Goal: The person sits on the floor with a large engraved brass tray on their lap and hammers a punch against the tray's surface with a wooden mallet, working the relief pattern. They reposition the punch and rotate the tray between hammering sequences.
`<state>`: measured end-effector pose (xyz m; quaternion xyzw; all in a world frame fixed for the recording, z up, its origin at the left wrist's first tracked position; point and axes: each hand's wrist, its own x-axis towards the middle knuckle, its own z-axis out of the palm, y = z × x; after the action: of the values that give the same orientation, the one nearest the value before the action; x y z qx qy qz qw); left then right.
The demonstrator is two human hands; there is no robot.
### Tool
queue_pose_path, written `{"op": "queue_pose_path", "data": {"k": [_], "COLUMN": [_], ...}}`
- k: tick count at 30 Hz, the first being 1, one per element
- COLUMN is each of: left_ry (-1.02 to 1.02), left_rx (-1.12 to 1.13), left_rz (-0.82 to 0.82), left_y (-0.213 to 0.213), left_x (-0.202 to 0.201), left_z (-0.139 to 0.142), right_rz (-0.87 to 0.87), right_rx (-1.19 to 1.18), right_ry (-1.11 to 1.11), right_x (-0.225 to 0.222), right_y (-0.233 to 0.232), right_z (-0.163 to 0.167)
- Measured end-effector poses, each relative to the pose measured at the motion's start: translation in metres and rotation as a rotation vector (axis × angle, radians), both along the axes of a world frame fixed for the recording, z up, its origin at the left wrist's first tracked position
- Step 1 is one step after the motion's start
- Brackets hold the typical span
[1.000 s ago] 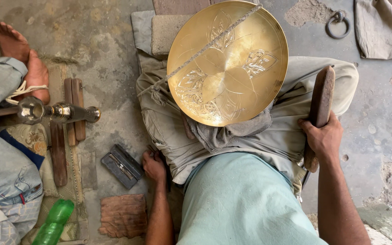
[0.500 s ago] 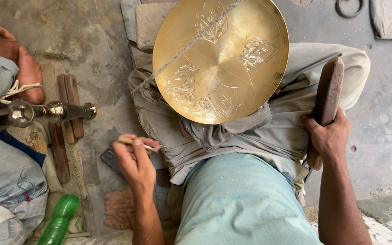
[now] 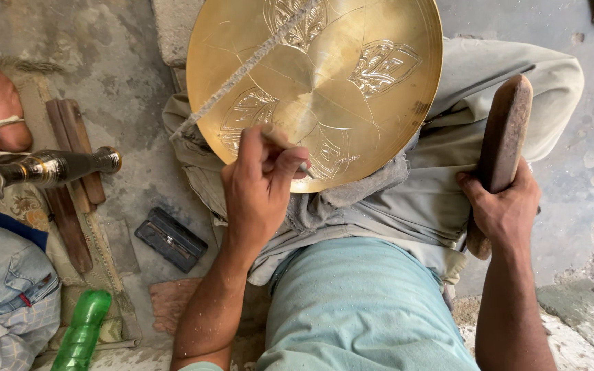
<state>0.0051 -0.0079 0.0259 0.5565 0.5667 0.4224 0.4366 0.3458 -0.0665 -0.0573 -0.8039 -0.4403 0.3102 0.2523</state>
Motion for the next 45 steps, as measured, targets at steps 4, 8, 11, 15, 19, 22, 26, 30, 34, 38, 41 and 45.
{"op": "queue_pose_path", "data": {"k": [4, 8, 11, 15, 19, 22, 26, 30, 34, 38, 41, 45], "left_ry": [0.071, 0.205, 0.217, 0.246, 0.250, 0.357, 0.360, 0.372, 0.353, 0.353, 0.352, 0.374], "left_rx": [0.058, 0.199, 0.243, 0.240, 0.222, 0.218, 0.245, 0.272, 0.272, 0.285, 0.300, 0.294], "left_rz": [-0.147, -0.365, -0.506, -0.618, -0.669, -0.691, -0.682, -0.682, -0.683, -0.675, -0.679, -0.667], "left_y": [0.019, 0.037, 0.048, 0.051, 0.054, 0.053, 0.052, 0.052, 0.054, 0.056, 0.057, 0.055], "left_x": [0.004, 0.005, 0.007, 0.005, 0.004, 0.006, 0.006, 0.006, 0.007, 0.006, 0.006, 0.006], "left_z": [-0.021, -0.032, -0.038, -0.037, -0.034, -0.032, -0.032, -0.035, -0.039, -0.042, -0.043, -0.041], "right_rz": [-0.011, 0.038, 0.053, 0.292, 0.404, 0.334, 0.784, 0.351, 0.511, 0.663, 0.484, 0.553], "right_rx": [-0.124, -0.290, -0.160, 0.071, 0.185, 0.210, 0.191, 0.248, 0.251, 0.274, 0.236, 0.204], "right_ry": [0.021, 0.067, 0.171, -0.017, -0.285, 0.058, -0.956, -0.069, -0.114, -0.436, -0.050, -0.241], "right_x": [0.004, 0.011, 0.004, -0.006, -0.020, -0.030, -0.040, -0.049, -0.043, -0.033, -0.028, -0.023], "right_y": [0.001, 0.008, 0.010, 0.020, 0.030, 0.039, 0.055, 0.059, 0.057, 0.052, 0.049, 0.045], "right_z": [0.008, 0.032, 0.055, 0.083, 0.094, 0.098, 0.109, 0.116, 0.113, 0.102, 0.097, 0.095]}}
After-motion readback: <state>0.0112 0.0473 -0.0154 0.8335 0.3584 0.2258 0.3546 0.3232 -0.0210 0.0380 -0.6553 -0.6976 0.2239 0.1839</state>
